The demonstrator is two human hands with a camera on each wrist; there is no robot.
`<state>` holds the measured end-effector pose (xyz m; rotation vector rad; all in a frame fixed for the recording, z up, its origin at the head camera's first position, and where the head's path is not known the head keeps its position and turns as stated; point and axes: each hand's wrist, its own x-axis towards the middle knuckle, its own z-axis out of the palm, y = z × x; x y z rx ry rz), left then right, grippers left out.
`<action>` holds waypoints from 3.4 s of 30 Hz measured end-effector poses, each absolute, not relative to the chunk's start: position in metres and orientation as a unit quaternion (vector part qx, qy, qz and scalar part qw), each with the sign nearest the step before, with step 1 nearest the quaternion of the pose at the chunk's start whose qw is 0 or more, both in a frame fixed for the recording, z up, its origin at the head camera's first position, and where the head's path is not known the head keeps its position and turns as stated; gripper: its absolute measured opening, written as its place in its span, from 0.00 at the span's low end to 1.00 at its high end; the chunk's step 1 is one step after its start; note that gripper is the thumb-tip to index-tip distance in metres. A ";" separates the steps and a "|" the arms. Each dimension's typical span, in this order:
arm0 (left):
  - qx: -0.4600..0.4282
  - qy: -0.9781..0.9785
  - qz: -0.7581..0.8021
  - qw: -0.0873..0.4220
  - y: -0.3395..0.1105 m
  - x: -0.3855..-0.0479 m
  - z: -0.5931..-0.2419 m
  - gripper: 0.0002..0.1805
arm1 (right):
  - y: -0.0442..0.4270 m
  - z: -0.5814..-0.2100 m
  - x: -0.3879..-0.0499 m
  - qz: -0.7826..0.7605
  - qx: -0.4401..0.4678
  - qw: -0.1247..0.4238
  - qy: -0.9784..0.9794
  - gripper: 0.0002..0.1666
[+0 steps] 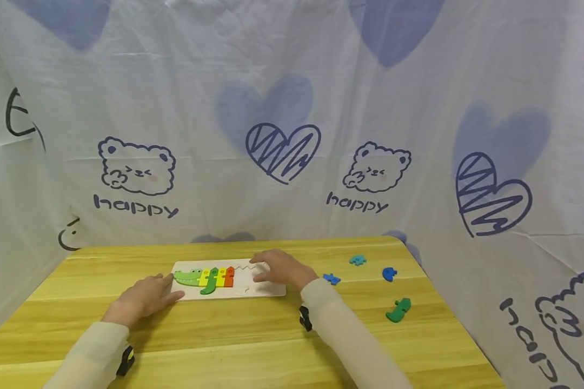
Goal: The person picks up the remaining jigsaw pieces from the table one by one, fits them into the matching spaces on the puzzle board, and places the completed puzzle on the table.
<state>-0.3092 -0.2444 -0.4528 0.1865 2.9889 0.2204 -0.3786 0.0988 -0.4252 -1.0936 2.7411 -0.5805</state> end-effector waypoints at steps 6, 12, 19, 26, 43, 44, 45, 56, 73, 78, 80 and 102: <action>0.063 0.993 0.071 0.066 -0.243 -0.310 -0.453 0.42 | 0.124 -0.413 -0.371 -0.207 -0.358 0.054 0.909 0.30; 0.068 0.994 0.068 0.057 -0.242 -0.307 -0.452 0.41 | 0.155 -0.408 -0.363 -0.184 -0.363 0.039 0.913 0.30; 0.068 0.993 0.071 0.060 -0.240 -0.305 -0.449 0.41 | 0.179 -0.406 -0.354 -0.143 -0.369 0.039 0.918 0.31; 0.073 0.993 0.062 0.065 -0.242 -0.306 -0.449 0.41 | 0.188 -0.403 -0.341 -0.121 -0.361 0.060 0.923 0.29; 0.063 0.995 0.050 0.066 -0.241 -0.302 -0.451 0.41 | 0.209 -0.411 -0.325 -0.095 -0.401 0.043 0.910 0.27; 0.061 0.995 0.049 0.066 -0.241 -0.302 -0.452 0.41 | 0.210 -0.411 -0.324 -0.095 -0.402 0.043 0.910 0.27; 0.059 0.995 0.046 0.065 -0.240 -0.302 -0.453 0.41 | 0.211 -0.411 -0.324 -0.093 -0.403 0.044 0.909 0.27; 0.042 0.995 0.046 0.072 -0.236 -0.296 -0.454 0.41 | 0.218 -0.416 -0.321 -0.106 -0.390 0.061 0.913 0.28; 0.027 0.995 0.051 0.085 -0.235 -0.293 -0.456 0.42 | 0.216 -0.426 -0.316 -0.098 -0.396 0.104 0.907 0.30; 0.023 0.994 0.056 0.089 -0.235 -0.293 -0.454 0.42 | 0.216 -0.430 -0.316 -0.091 -0.395 0.109 0.908 0.32; 0.022 0.994 0.058 0.088 -0.235 -0.292 -0.454 0.42 | 0.216 -0.431 -0.316 -0.091 -0.401 0.104 0.906 0.31; 0.021 0.994 0.073 0.083 -0.235 -0.288 -0.453 0.42 | 0.216 -0.436 -0.311 -0.125 -0.415 0.133 0.891 0.15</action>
